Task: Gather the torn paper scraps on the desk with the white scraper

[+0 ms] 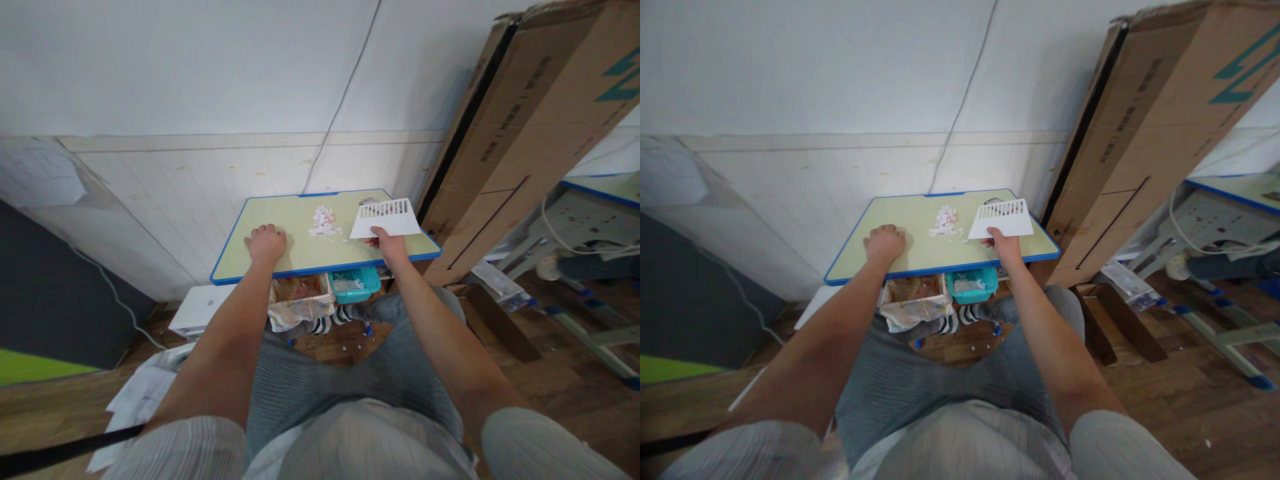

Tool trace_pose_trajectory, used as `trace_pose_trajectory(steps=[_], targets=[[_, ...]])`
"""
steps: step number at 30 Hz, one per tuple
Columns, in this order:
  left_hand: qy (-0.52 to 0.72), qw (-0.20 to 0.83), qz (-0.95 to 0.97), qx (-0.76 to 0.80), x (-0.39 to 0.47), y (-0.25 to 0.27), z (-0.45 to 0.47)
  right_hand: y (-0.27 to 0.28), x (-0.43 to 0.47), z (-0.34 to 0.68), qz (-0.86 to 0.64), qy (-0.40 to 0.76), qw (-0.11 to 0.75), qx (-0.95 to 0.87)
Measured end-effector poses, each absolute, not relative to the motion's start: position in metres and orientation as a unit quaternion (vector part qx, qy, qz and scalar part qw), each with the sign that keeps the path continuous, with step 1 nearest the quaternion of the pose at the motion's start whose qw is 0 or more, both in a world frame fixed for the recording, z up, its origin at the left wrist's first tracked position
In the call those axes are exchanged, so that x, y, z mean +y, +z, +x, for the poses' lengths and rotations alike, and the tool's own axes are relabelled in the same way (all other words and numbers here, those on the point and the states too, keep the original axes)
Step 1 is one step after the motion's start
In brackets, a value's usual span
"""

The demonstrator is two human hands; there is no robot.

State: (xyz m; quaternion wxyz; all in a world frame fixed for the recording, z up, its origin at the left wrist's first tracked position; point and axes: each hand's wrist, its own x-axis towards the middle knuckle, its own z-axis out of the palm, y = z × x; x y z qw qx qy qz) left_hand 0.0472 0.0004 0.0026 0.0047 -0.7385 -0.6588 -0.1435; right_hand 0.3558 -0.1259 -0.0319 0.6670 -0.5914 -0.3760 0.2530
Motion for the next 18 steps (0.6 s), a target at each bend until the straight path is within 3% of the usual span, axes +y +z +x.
trace_pose_trajectory(steps=[18], targets=[[-0.148,0.002,-0.738,-0.658,-0.0022,0.0035,0.0484,-0.0311,-0.1243,0.3524,-0.603,0.266,0.596,-0.459]])
